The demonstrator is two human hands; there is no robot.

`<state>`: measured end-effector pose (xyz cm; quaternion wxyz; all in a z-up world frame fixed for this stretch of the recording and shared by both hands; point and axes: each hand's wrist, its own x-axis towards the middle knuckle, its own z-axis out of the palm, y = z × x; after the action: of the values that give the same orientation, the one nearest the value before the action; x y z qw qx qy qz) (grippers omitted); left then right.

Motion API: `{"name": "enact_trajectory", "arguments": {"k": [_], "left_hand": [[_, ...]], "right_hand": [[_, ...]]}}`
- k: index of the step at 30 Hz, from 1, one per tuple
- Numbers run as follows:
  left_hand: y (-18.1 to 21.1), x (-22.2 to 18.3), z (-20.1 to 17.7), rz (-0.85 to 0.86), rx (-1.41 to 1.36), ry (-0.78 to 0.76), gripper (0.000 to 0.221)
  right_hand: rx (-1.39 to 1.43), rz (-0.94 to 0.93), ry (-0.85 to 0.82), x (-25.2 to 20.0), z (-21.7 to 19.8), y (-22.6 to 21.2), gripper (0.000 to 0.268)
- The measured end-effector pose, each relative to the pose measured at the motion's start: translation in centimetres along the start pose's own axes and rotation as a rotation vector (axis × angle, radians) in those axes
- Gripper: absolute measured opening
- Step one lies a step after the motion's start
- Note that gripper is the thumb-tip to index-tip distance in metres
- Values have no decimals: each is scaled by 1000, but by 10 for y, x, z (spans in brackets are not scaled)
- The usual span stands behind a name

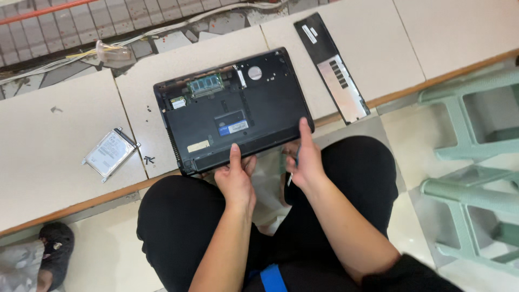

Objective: The person removes a hard drive and a battery from a laptop. They then use a screwdriver to remove several screws from the bottom case of the laptop.

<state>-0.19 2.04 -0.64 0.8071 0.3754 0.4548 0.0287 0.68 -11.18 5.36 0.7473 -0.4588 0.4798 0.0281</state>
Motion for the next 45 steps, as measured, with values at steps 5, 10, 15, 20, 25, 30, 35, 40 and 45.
{"name": "enact_trajectory", "arguments": {"k": [5, 10, 15, 20, 25, 30, 35, 40, 45], "left_hand": [[8, -9, 3, 7, 7, -12, 30], [12, -15, 6, 0, 20, -10, 31], [28, -30, 12, -48, 21, -18, 37], [28, -28, 10, -106, -22, -14, 34], [39, -32, 3, -149, 31, 8, 46], [60, -32, 5, -73, -26, 183, 55], [58, -36, 6, -47, -65, 177, 47], [70, -52, 9, -88, -112, 168, 40], [62, -49, 1, -147, -127, 173, 46]], "right_hand": [[69, -176, 84, 50, -1, 31, 46], [120, -175, 60, 64, -7, 39, 38], [25, -117, -3, 73, -16, 35, 36], [-24, -108, -34, 59, -14, 17, 33], [-90, -103, -45, 48, -16, 11, 38], [-184, -135, -34, 26, -13, 13, 44], [-154, -100, -75, 30, -6, 3, 36], [-93, -73, -52, 11, 5, -1, 33], [-11, -55, 12, 5, 5, 0, 27]]}}
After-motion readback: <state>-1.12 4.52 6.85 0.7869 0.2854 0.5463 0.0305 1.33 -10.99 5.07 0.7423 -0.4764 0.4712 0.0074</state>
